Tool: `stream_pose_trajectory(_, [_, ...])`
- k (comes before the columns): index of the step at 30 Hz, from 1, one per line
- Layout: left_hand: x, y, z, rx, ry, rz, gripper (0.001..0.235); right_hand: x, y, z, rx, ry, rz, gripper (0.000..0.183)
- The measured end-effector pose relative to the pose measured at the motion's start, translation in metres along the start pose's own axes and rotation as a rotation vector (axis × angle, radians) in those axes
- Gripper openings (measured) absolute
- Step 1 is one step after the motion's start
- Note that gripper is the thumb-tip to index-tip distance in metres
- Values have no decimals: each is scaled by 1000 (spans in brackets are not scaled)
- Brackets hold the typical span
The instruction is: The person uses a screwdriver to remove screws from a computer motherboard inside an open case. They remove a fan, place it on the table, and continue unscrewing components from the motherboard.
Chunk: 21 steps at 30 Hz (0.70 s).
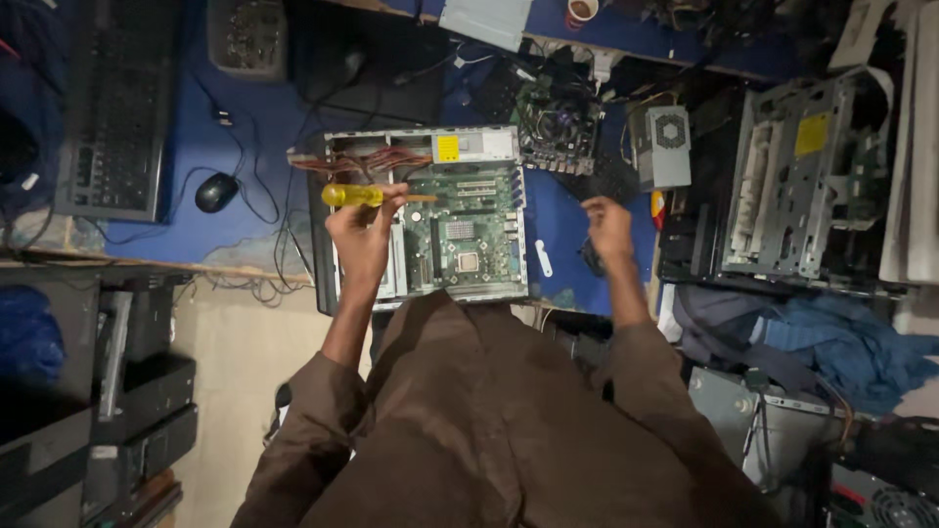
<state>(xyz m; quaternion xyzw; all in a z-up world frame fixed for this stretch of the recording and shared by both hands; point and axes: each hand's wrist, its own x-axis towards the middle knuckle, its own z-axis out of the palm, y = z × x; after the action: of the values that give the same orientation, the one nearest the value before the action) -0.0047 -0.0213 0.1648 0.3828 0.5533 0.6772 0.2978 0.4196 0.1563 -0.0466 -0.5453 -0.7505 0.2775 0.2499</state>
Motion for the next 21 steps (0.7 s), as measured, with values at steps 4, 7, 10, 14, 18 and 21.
stream_pose_trajectory(4, [-14, -6, -5, -5, -1, -20, 8, 1, -19, 4, -401, -56, -28, 43])
stream_pose_trajectory(7, [-15, -4, -15, 69, 22, 6, 9, 1, -32, -5, -546, -93, 127, 65])
stream_pose_trajectory(10, [-19, 0, -23, 146, 61, 10, 9, -10, -36, -15, -604, -130, 241, 85])
stream_pose_trajectory(14, [-23, 3, -23, 92, 59, -19, 7, -22, -27, -21, -614, -228, 328, 111])
stream_pose_trajectory(18, [-28, -2, -14, 55, 29, -46, 6, -32, -10, -26, -571, -296, 366, 113])
stream_pose_trajectory(21, [-32, -8, -9, 42, -19, -25, 7, -44, 3, -30, -495, -269, 381, 102])
